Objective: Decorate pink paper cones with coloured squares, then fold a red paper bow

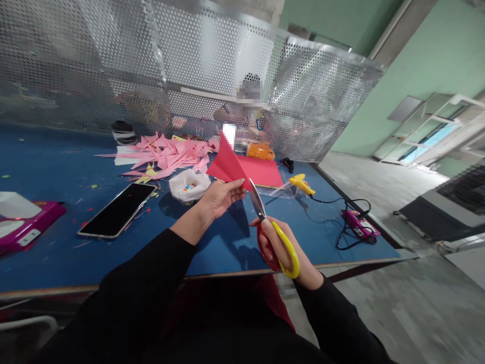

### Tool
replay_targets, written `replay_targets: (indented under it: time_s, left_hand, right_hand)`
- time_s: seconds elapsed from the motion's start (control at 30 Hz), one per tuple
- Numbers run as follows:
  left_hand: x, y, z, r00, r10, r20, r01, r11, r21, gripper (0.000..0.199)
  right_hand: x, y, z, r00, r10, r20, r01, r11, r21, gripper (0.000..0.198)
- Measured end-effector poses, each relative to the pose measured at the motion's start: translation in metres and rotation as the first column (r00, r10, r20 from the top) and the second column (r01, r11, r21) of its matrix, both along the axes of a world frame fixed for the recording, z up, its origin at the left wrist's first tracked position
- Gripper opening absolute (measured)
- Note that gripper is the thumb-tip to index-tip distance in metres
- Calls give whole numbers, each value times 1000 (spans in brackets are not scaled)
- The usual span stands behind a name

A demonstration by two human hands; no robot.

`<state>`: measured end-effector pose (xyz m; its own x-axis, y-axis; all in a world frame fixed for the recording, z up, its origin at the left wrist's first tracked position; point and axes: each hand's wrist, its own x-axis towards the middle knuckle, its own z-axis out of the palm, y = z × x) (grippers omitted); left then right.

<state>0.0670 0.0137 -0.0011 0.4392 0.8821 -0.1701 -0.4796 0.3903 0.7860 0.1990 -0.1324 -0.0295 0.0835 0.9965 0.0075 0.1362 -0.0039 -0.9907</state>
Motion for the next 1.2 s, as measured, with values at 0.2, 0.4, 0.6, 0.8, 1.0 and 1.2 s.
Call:
replay_targets:
  time_s: [0.2, 0.4, 0.6, 0.8, 1.0, 1.2]
  left_hand:
    - [0, 0, 0, 1000, 9, -3, -9, 1000, -5, 16]
    - [-1, 0, 0, 1000, 28, -14, -29, 999, -28, 10]
    - [-1, 1, -2, 996, 84, -16, -84, 996, -21, 8]
    - [-1, -1, -1, 995, 94, -10, -94, 995, 15, 7]
    - [1, -3, -1, 997, 74, -27, -73, 997, 14, 10]
    - [3, -4, -3, 996, 70, -48, -69, 997, 19, 11]
  right_hand:
    - [0, 1, -1, 1000, -7, 4, 7, 1000, -5, 55]
    - [1, 1, -1, 999, -7, 31, 8, 1000, -8, 56]
    - [2, 1, -2, 1000, 7, 20, -7, 1000, -10, 57]
    - [3, -1, 0, 997, 74, -29, -73, 997, 34, 54]
    - [4, 1, 5, 997, 80, -4, -80, 996, 28, 55]
    - [2, 2, 5, 998, 61, 20, -62, 998, 25, 55]
